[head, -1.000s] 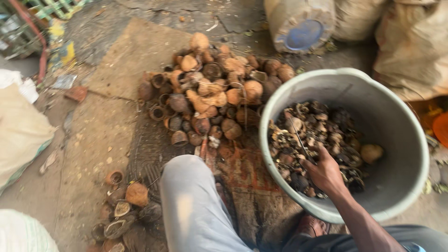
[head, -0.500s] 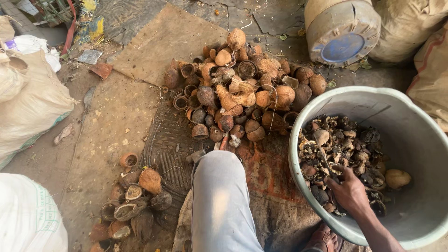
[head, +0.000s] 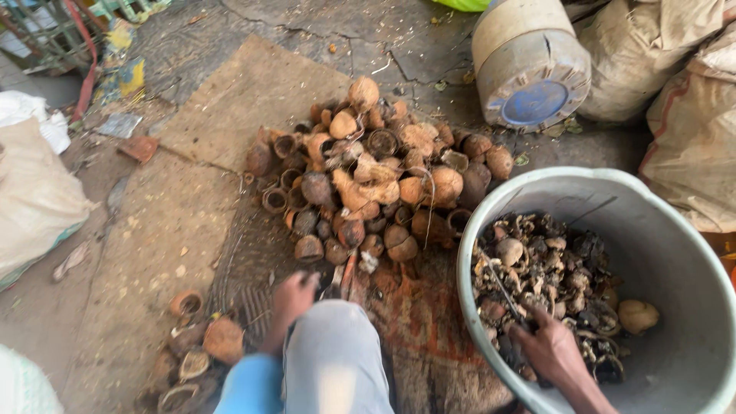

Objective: The person uses a knife to scrape out coconut meat from a pile of husks and places the harvested pieces into a large grey tub.

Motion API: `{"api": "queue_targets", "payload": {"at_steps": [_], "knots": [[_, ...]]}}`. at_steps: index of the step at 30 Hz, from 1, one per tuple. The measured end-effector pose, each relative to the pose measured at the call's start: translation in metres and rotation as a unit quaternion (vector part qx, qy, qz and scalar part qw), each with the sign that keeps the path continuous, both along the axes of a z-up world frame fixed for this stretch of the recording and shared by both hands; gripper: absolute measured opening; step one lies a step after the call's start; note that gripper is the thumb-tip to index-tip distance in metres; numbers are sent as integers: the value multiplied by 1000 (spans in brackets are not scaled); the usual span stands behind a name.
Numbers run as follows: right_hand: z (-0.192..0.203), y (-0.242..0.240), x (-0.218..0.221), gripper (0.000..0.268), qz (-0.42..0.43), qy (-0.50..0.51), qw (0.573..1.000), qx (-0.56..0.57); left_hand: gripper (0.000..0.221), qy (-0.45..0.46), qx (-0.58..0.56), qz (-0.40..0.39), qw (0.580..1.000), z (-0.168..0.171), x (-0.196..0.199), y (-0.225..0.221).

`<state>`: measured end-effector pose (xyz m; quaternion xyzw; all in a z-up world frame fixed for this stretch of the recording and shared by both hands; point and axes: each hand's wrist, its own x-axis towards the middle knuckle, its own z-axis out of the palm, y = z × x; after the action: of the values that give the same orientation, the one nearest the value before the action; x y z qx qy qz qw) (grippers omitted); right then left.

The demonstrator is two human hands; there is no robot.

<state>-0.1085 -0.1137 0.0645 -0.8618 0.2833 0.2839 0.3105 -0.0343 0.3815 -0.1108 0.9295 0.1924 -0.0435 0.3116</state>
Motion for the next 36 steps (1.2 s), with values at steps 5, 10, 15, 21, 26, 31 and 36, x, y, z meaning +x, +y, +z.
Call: {"api": "queue_targets", "payload": {"at_steps": [5,10,15,21,26,31,36], "knots": [[-16,-12,4,58,32,-57,998,1,54,13,59,-87,994,7,111,-77],[-55,-33,3,60,16,-30,999,8,78,48,113,-79,989,-8,147,-116],[-76,-41,2,62,24,26,999,21,71,76,-74,29,994,-3,142,-115],[-57,-29,9,52,19,-66,997,41,56,-100,-783,52,612,53,98,-78],[-20,-3,14,38,5,-179,973,147,62,-35,-825,17,564,116,115,-97],[16,8,6,32,-47,-192,949,246,67,61,-817,-127,559,190,138,-157],[51,7,-9,33,-31,-212,947,239,47,84,-733,-137,660,231,135,-223]]}}
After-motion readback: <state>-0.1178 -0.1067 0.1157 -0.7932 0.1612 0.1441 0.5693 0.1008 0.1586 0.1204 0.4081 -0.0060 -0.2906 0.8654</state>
